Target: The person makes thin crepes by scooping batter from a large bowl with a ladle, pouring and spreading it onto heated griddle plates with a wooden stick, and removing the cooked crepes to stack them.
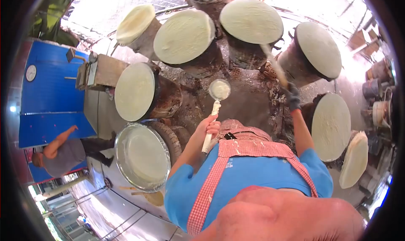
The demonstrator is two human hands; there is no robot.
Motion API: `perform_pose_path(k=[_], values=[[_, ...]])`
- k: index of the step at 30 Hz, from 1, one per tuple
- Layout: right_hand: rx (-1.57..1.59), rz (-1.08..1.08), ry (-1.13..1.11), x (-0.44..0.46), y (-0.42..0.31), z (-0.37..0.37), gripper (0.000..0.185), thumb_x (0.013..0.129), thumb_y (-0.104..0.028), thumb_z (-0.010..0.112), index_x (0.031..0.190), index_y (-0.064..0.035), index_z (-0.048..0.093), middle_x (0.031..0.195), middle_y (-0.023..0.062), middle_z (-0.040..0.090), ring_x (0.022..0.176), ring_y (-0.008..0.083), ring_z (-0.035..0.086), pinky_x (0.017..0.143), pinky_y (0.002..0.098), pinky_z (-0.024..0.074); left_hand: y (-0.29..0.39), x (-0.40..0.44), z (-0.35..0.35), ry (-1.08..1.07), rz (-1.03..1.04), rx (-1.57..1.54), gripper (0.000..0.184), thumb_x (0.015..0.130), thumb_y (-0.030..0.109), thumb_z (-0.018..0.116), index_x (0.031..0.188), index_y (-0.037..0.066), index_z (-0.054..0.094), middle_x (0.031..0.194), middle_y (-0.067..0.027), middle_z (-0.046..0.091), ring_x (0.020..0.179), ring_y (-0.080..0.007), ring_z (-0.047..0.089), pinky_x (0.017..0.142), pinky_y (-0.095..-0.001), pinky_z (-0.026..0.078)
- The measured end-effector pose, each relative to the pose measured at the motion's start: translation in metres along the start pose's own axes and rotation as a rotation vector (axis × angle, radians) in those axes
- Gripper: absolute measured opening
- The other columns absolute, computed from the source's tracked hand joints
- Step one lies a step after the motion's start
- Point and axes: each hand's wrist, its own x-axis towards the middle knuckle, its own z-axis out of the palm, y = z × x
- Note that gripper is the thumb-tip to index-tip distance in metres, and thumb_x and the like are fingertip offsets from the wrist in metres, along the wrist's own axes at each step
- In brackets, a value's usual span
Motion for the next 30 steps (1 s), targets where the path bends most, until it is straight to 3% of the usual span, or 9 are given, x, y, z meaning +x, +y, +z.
perform_pose_path(k=[5,9,13,15,19,20,23,27,30], values=[[0.131,-0.048,-0.498,0.051,-0.059,0.148,0.041,0.072,-0.023,0.066,0.107,-0.0040,0.055,0.079,0.0038,0.059,0.068,0.0108,0.051,0.062,0.0247,0.0411,0.048,-0.046,-0.019,0.017,0.204,-0.226,0.018,0.085,0.018,0.048,0.073,0.012,0.036,0.052,0.0017,0.033,0.036,-0.0058,0.031,0.028,-0.0196,0.024],[-0.095,0.180,-0.594,0.066,-0.115,0.193,0.043,0.074,-0.018,0.065,0.113,-0.0077,0.052,0.080,0.0009,0.058,0.066,0.0071,0.050,0.056,0.0211,0.0408,0.115,-0.047,0.004,0.089,0.636,0.010,0.015,0.085,0.013,0.048,0.077,0.014,0.035,0.051,0.0023,0.031,0.037,-0.0054,0.031,0.029,-0.0178,0.024],[0.307,0.298,-0.698,0.107,-0.121,0.238,0.038,0.078,-0.012,0.060,0.115,-0.0140,0.053,0.079,-0.0009,0.059,0.068,0.0044,0.050,0.058,0.0198,0.0423,0.205,-0.010,0.051,-0.079,0.946,0.240,0.017,0.083,0.008,0.048,0.079,0.013,0.033,0.050,0.0032,0.029,0.037,-0.0053,0.030,0.030,-0.0193,0.027],[0.198,0.225,-0.633,0.136,-0.121,0.261,0.031,0.077,-0.018,0.062,0.108,-0.0171,0.058,0.065,-0.0034,0.055,0.048,0.0051,0.042,0.042,0.0214,0.0340,0.248,0.018,0.080,-0.127,1.051,0.252,0.019,0.082,0.008,0.049,0.082,0.013,0.030,0.050,0.0028,0.030,0.036,-0.0067,0.029,0.031,-0.0216,0.028],[0.194,0.201,-0.653,0.170,-0.121,0.295,0.026,0.078,-0.014,0.060,0.104,-0.0136,0.060,0.070,-0.0017,0.060,0.051,0.0048,0.044,0.047,0.0203,0.0376,0.325,0.067,0.108,0.288,0.999,0.059,0.024,0.080,0.008,0.048,0.084,0.015,0.026,0.053,-0.0005,0.030,0.035,-0.0102,0.029,0.030,-0.0238,0.027],[0.158,0.054,-0.683,0.173,-0.114,0.299,0.028,0.078,-0.010,0.059,0.106,-0.0109,0.059,0.081,-0.0013,0.061,0.064,0.0055,0.048,0.060,0.0196,0.0403,0.333,0.073,0.104,0.290,1.000,0.011,0.025,0.080,0.007,0.048,0.085,0.017,0.026,0.054,-0.0017,0.030,0.035,-0.0110,0.029,0.031,-0.0240,0.027],[-0.082,-0.056,-0.750,0.155,-0.122,0.302,0.032,0.078,-0.014,0.060,0.109,-0.0109,0.056,0.090,-0.0004,0.063,0.075,0.0080,0.052,0.070,0.0227,0.0413,0.330,0.068,0.089,0.303,1.004,-0.030,0.025,0.080,0.007,0.047,0.086,0.019,0.026,0.056,-0.0018,0.031,0.035,-0.0111,0.030,0.030,-0.0241,0.028],[-0.621,-0.319,-0.640,0.137,-0.146,0.290,0.036,0.079,-0.032,0.054,0.115,-0.0261,0.051,0.085,0.0177,0.059,0.073,0.0307,0.057,0.068,0.0339,0.0444,0.327,0.045,0.050,0.249,0.969,-0.060,0.024,0.081,0.008,0.047,0.089,0.021,0.029,0.057,0.0000,0.031,0.035,-0.0095,0.029,0.030,-0.0224,0.027],[-0.718,-0.281,-0.580,0.134,-0.171,0.286,0.036,0.079,-0.031,0.054,0.115,-0.0279,0.050,0.085,0.0161,0.059,0.074,0.0311,0.057,0.068,0.0345,0.0446,0.316,0.027,0.044,0.241,0.968,-0.030,0.024,0.082,0.008,0.047,0.091,0.022,0.030,0.057,0.0000,0.032,0.036,-0.0089,0.030,0.030,-0.0219,0.027]])
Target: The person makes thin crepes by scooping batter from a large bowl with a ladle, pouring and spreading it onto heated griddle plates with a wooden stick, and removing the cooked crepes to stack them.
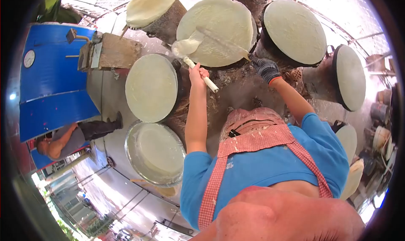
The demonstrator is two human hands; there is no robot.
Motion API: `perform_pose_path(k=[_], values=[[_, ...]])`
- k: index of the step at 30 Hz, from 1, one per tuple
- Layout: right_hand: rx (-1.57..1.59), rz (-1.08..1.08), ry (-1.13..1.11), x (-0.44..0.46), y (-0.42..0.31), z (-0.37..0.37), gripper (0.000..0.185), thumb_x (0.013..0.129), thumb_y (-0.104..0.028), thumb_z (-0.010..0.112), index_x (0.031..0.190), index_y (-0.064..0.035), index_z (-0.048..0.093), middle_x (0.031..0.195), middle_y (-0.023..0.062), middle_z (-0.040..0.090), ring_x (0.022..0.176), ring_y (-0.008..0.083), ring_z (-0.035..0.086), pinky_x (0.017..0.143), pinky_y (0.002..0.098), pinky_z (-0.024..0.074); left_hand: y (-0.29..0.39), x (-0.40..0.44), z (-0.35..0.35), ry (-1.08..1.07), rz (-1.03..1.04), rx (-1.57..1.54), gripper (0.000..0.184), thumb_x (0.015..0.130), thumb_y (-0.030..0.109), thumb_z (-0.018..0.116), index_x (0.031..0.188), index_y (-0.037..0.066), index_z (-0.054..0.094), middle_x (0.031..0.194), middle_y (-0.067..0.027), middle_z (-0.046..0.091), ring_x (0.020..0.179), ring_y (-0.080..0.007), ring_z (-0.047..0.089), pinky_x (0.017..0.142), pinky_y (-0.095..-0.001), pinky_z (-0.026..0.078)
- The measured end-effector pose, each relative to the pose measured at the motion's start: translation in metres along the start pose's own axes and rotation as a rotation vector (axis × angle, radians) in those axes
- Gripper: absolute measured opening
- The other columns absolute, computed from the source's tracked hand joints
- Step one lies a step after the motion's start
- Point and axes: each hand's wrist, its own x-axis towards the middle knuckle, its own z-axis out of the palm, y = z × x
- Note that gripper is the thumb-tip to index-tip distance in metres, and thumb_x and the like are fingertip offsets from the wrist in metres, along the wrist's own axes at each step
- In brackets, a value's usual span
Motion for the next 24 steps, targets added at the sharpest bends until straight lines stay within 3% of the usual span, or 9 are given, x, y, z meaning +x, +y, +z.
perform_pose_path(k=[2,7,9,11,13,17,19,21,24], values=[[0.476,-0.142,0.190,0.014,0.025,0.055,0.034,0.080,-0.032,0.052,0.114,-0.0270,0.051,0.085,0.0173,0.059,0.075,0.0315,0.057,0.068,0.0342,0.0446,0.002,-0.011,0.003,-0.008,0.028,-0.005,0.024,0.083,0.007,0.046,0.092,0.022,0.030,0.057,0.0003,0.032,0.038,-0.0087,0.032,0.031,-0.0211,0.027],[0.019,-0.119,0.077,-0.011,-0.035,0.036,0.033,0.079,-0.028,0.053,0.110,-0.0199,0.055,0.095,0.0138,0.059,0.085,0.0298,0.056,0.073,0.0337,0.0430,0.011,-0.021,-0.005,-0.065,-0.010,-0.042,0.022,0.082,0.007,0.047,0.088,0.019,0.030,0.058,0.0003,0.032,0.039,-0.0085,0.032,0.032,-0.0208,0.029],[-0.019,0.144,-0.011,-0.003,-0.038,0.015,0.033,0.078,-0.026,0.055,0.110,-0.0189,0.055,0.093,0.0144,0.059,0.083,0.0283,0.057,0.073,0.0326,0.0435,0.016,-0.020,-0.012,-0.113,-0.043,-0.055,0.021,0.082,0.006,0.047,0.086,0.019,0.030,0.059,-0.0004,0.033,0.039,-0.0084,0.033,0.032,-0.0211,0.029],[0.046,0.080,0.132,0.003,-0.018,0.056,0.032,0.078,-0.025,0.056,0.110,-0.0195,0.055,0.089,0.0122,0.061,0.078,0.0255,0.059,0.071,0.0313,0.0441,0.019,-0.016,-0.017,-0.124,-0.054,-0.077,0.020,0.083,0.006,0.046,0.086,0.017,0.030,0.061,-0.0011,0.033,0.039,-0.0084,0.033,0.032,-0.0211,0.031],[0.559,-0.056,0.209,-0.003,-0.016,0.090,0.028,0.079,-0.026,0.053,0.107,-0.0209,0.057,0.086,0.0155,0.060,0.072,0.0254,0.058,0.068,0.0339,0.0430,0.019,-0.010,-0.022,-0.107,-0.081,-0.089,0.020,0.082,0.006,0.046,0.087,0.017,0.030,0.061,-0.0011,0.034,0.039,-0.0083,0.034,0.032,-0.0210,0.032],[0.260,-0.155,0.215,-0.018,-0.045,0.114,0.027,0.079,-0.025,0.058,0.103,-0.0147,0.060,0.080,0.0049,0.064,0.066,0.0123,0.054,0.067,0.0247,0.0431,0.022,-0.017,-0.019,-0.099,-0.077,-0.078,0.018,0.083,0.007,0.046,0.083,0.013,0.029,0.058,-0.0005,0.033,0.038,-0.0083,0.033,0.032,-0.0207,0.032],[0.628,0.018,0.047,-0.020,-0.038,0.123,0.030,0.078,-0.024,0.059,0.105,-0.0112,0.059,0.075,0.0024,0.063,0.063,0.0119,0.055,0.061,0.0246,0.0447,0.033,-0.025,-0.027,-0.121,-0.231,-0.200,0.021,0.083,0.010,0.046,0.070,0.010,0.029,0.051,0.0013,0.030,0.036,-0.0081,0.031,0.032,-0.0210,0.030],[1.178,0.385,-0.460,-0.037,-0.049,0.084,0.032,0.077,-0.021,0.061,0.107,-0.0106,0.058,0.069,0.0040,0.062,0.060,0.0085,0.054,0.053,0.0225,0.0434,0.051,-0.053,-0.050,-0.293,-0.307,-0.253,0.036,0.085,0.015,0.046,0.055,0.014,0.026,0.046,0.0031,0.027,0.034,-0.0071,0.027,0.031,-0.0200,0.026],[1.116,0.214,-0.322,-0.060,-0.071,0.062,0.033,0.076,-0.016,0.063,0.109,-0.0105,0.057,0.076,0.0026,0.062,0.064,0.0043,0.052,0.051,0.0174,0.0399,0.053,-0.092,-0.093,-0.298,-0.484,-0.288,0.036,0.086,0.025,0.047,0.058,0.012,0.029,0.049,0.0031,0.026,0.036,-0.0070,0.026,0.031,-0.0197,0.024]])
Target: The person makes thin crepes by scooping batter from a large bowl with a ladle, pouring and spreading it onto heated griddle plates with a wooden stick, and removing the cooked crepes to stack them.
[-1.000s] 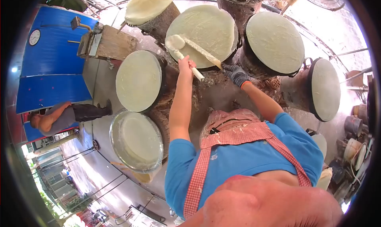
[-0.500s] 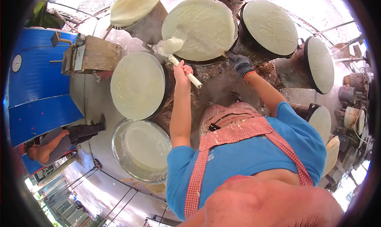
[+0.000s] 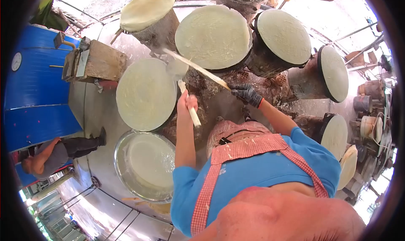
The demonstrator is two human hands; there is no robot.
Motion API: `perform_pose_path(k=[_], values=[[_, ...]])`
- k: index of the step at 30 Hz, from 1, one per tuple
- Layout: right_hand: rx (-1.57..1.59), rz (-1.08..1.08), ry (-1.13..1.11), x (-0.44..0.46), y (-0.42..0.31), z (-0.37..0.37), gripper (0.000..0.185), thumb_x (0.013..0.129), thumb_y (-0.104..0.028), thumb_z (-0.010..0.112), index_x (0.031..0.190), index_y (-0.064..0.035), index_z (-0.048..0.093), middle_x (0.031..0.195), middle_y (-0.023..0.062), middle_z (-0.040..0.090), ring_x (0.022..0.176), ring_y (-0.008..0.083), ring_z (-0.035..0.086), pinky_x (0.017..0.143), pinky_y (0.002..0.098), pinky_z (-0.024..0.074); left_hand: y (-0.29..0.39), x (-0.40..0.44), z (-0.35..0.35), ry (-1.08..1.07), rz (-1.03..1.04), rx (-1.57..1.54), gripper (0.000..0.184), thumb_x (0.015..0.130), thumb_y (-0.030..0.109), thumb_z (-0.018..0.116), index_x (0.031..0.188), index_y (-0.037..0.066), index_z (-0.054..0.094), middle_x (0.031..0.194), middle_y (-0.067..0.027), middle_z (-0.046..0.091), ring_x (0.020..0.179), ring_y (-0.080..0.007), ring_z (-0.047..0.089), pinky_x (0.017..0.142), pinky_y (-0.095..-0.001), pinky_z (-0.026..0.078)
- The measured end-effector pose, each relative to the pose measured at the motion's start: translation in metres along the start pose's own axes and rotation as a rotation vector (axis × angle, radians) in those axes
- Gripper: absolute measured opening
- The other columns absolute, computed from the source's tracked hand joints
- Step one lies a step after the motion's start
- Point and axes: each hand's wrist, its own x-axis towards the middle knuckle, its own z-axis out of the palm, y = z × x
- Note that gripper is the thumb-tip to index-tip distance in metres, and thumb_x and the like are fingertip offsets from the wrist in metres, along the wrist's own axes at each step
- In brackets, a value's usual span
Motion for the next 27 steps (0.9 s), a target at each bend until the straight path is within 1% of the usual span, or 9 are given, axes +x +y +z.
perform_pose_path(k=[4,7,9,19,21,22,24,25,27], values=[[0.393,-0.474,0.188,0.037,-0.001,0.000,0.032,0.079,-0.018,0.061,0.110,-0.0110,0.057,0.083,-0.0017,0.061,0.067,0.0058,0.050,0.058,0.0222,0.0423,-0.031,-0.060,-0.011,-0.166,-0.126,-0.271,0.028,0.089,0.027,0.041,0.073,0.004,0.044,0.051,0.0015,0.027,0.038,-0.0073,0.028,0.033,-0.0210,0.026],[-0.464,-0.384,0.262,0.099,0.064,-0.061,0.031,0.088,-0.020,0.042,0.114,-0.0085,0.053,0.088,0.0042,0.059,0.065,0.0109,0.052,0.057,0.0213,0.0425,-0.061,-0.090,-0.027,-0.425,-0.132,-0.240,0.028,0.092,0.026,0.034,0.110,0.010,0.048,0.055,-0.0004,0.029,0.039,-0.0080,0.029,0.034,-0.0218,0.029],[-0.335,-0.116,0.041,0.085,0.057,-0.072,0.031,0.079,-0.018,0.058,0.109,-0.0124,0.057,0.071,-0.0018,0.058,0.060,0.0054,0.046,0.054,0.0226,0.0394,-0.092,-0.117,-0.040,-0.593,-0.013,-0.152,0.036,0.093,0.025,0.030,0.129,0.027,0.030,0.058,-0.0017,0.031,0.040,-0.0089,0.031,0.034,-0.0226,0.032],[-0.697,0.150,-0.339,-0.028,0.071,0.016,0.031,0.076,-0.020,0.063,0.105,-0.0092,0.058,0.065,0.0016,0.057,0.053,0.0083,0.048,0.047,0.0241,0.0393,-0.201,-0.223,-0.157,-0.361,0.394,-0.498,0.031,0.092,0.025,0.035,0.113,0.004,0.044,0.056,-0.0010,0.032,0.041,-0.0089,0.033,0.035,-0.0213,0.032],[-0.916,-0.514,-0.398,-0.011,0.092,0.039,0.030,0.076,-0.029,0.061,0.097,-0.0089,0.060,0.058,0.0037,0.055,0.055,0.0188,0.053,0.052,0.0308,0.0443,-0.210,-0.248,-0.201,-0.542,0.498,-0.404,0.026,0.091,0.027,0.037,0.098,0.006,0.050,0.059,-0.0011,0.032,0.041,-0.0091,0.031,0.033,-0.0206,0.029],[-0.491,-0.286,-0.379,0.012,0.115,0.053,0.031,0.076,-0.030,0.060,0.096,-0.0068,0.059,0.063,0.0078,0.056,0.063,0.0228,0.056,0.058,0.0335,0.0449,-0.212,-0.264,-0.214,-0.473,0.618,-0.313,0.017,0.089,0.023,0.041,0.097,0.008,0.044,0.060,-0.0013,0.035,0.041,-0.0093,0.033,0.031,-0.0194,0.027],[-0.695,-0.404,-0.402,0.026,0.107,0.099,0.032,0.077,-0.031,0.058,0.093,-0.0038,0.057,0.073,0.0136,0.058,0.076,0.0276,0.058,0.065,0.0370,0.0452,-0.209,-0.300,-0.206,-0.149,0.877,-0.080,0.016,0.088,0.019,0.042,0.102,0.011,0.041,0.060,-0.0014,0.036,0.042,-0.0091,0.034,0.030,-0.0189,0.027],[-1.312,-0.766,-0.447,0.006,0.063,0.140,0.031,0.078,-0.031,0.056,0.091,-0.0029,0.057,0.078,0.0154,0.058,0.081,0.0285,0.057,0.067,0.0377,0.0449,-0.201,-0.318,-0.208,0.192,1.084,0.190,0.020,0.087,0.014,0.042,0.106,0.013,0.037,0.060,-0.0016,0.037,0.042,-0.0090,0.034,0.030,-0.0184,0.026],[-1.503,-0.755,-0.517,-0.013,0.034,0.215,0.029,0.078,-0.028,0.053,0.092,-0.0035,0.057,0.081,0.0158,0.059,0.080,0.0314,0.057,0.066,0.0409,0.0442,-0.169,-0.344,-0.235,0.277,1.053,0.238,0.033,0.083,0.005,0.042,0.112,0.017,0.030,0.059,-0.0017,0.038,0.043,-0.0083,0.036,0.030,-0.0185,0.026]])
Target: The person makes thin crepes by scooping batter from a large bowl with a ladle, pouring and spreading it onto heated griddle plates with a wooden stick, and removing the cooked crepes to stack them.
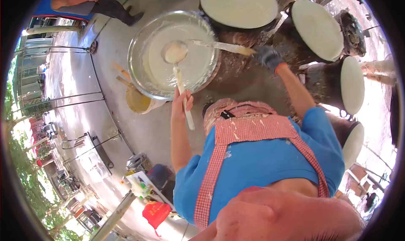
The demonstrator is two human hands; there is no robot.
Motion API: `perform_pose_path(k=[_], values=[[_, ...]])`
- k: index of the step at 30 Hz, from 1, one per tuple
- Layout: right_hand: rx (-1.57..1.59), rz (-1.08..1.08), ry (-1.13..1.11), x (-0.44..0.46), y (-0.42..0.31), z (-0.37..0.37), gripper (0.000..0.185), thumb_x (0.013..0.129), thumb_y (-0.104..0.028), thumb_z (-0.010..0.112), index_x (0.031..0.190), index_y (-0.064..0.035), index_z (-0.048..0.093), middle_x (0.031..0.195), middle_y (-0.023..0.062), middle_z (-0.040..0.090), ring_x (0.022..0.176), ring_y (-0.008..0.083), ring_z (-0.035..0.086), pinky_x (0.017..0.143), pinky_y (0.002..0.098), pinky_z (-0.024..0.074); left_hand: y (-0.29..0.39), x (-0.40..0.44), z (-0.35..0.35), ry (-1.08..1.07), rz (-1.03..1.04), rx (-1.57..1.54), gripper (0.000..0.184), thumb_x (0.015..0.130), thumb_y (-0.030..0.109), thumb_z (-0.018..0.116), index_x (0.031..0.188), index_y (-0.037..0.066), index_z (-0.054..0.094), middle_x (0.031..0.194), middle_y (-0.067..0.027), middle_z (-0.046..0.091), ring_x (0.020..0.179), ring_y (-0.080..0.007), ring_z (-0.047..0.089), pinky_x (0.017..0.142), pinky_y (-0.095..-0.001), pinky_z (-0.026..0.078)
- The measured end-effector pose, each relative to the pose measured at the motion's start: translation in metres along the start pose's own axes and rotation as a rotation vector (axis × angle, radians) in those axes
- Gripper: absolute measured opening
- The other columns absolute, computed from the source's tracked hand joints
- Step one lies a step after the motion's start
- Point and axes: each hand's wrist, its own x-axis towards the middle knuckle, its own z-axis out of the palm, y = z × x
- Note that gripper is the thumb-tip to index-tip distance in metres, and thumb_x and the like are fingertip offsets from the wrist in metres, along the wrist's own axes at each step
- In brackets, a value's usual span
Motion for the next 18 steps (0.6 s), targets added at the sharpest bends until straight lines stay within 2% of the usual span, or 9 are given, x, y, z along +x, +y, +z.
perform_pose_path(k=[3,5,7,9,10,12,13,15,18], values=[[-0.276,-0.124,-0.040,0.070,-0.060,0.050,0.025,0.075,-0.028,0.054,0.089,-0.0076,0.058,0.082,0.0146,0.060,0.075,0.0324,0.057,0.064,0.0418,0.0441,0.014,0.075,-0.095,0.014,-0.132,0.043,0.026,0.082,0.004,0.042,0.104,0.016,0.034,0.061,-0.0015,0.038,0.041,-0.0084,0.034,0.029,-0.0196,0.024],[-0.401,-0.062,-0.096,0.080,-0.103,0.079,0.024,0.074,-0.028,0.054,0.088,-0.0090,0.059,0.082,0.0144,0.060,0.073,0.0322,0.057,0.063,0.0418,0.0441,-0.001,0.126,-0.158,0.252,-0.343,0.069,0.019,0.081,0.006,0.045,0.095,0.012,0.034,0.057,-0.0013,0.037,0.037,-0.0087,0.032,0.029,-0.0212,0.023],[-0.553,-0.321,-0.218,0.084,-0.158,0.061,0.016,0.073,-0.023,0.053,0.078,-0.0099,0.060,0.071,0.0129,0.060,0.066,0.0290,0.058,0.060,0.0397,0.0451,0.004,0.147,-0.183,0.306,-0.514,0.005,0.014,0.081,0.007,0.047,0.084,0.012,0.034,0.055,-0.0001,0.035,0.037,-0.0072,0.031,0.030,-0.0210,0.023],[-0.351,-0.191,-0.150,0.073,-0.165,0.045,0.016,0.073,-0.023,0.053,0.077,-0.0102,0.061,0.071,0.0129,0.060,0.067,0.0293,0.058,0.060,0.0398,0.0451,-0.020,0.198,-0.254,0.378,-0.759,0.111,0.018,0.078,0.007,0.048,0.070,0.011,0.032,0.051,0.0020,0.031,0.036,-0.0060,0.029,0.029,-0.0222,0.023],[-0.133,-0.071,-0.054,0.066,-0.163,0.038,0.016,0.074,-0.024,0.052,0.076,-0.0105,0.061,0.072,0.0130,0.060,0.067,0.0297,0.058,0.061,0.0398,0.0451,-0.020,0.194,-0.248,0.367,-0.769,0.094,0.018,0.078,0.007,0.048,0.070,0.011,0.032,0.051,0.0020,0.031,0.036,-0.0060,0.029,0.029,-0.0222,0.023],[-0.222,0.057,-0.181,0.049,-0.136,0.094,0.024,0.075,-0.032,0.053,0.080,-0.0094,0.061,0.073,0.0132,0.060,0.070,0.0312,0.058,0.062,0.0405,0.0447,-0.015,0.180,-0.214,0.298,-0.438,0.696,0.017,0.078,0.007,0.048,0.069,0.007,0.033,0.047,0.0003,0.030,0.033,-0.0098,0.029,0.029,-0.0249,0.024],[-0.126,0.135,-0.219,0.036,-0.143,0.117,0.029,0.075,-0.036,0.053,0.082,-0.0092,0.061,0.074,0.0137,0.060,0.071,0.0316,0.058,0.063,0.0405,0.0446,-0.019,0.188,-0.216,0.291,-0.433,0.687,0.017,0.078,0.007,0.048,0.069,0.007,0.033,0.047,0.0003,0.030,0.033,-0.0098,0.029,0.029,-0.0249,0.024],[-0.079,0.261,-0.284,0.018,-0.161,0.132,0.034,0.075,-0.041,0.052,0.086,-0.0091,0.061,0.077,0.0147,0.061,0.072,0.0320,0.058,0.064,0.0404,0.0445,-0.027,0.212,-0.222,0.222,-0.737,0.092,0.028,0.079,0.007,0.049,0.059,0.012,0.031,0.050,0.0020,0.031,0.035,-0.0063,0.029,0.028,-0.0202,0.023],[-0.046,0.398,-0.298,-0.022,-0.193,0.120,0.036,0.076,-0.042,0.052,0.087,-0.0091,0.060,0.078,0.0152,0.060,0.073,0.0319,0.058,0.065,0.0403,0.0445,0.027,0.178,-0.166,0.246,-0.970,-0.506,0.025,0.080,0.011,0.050,0.062,0.010,0.032,0.046,0.0031,0.029,0.033,-0.0054,0.028,0.028,-0.0195,0.024]])
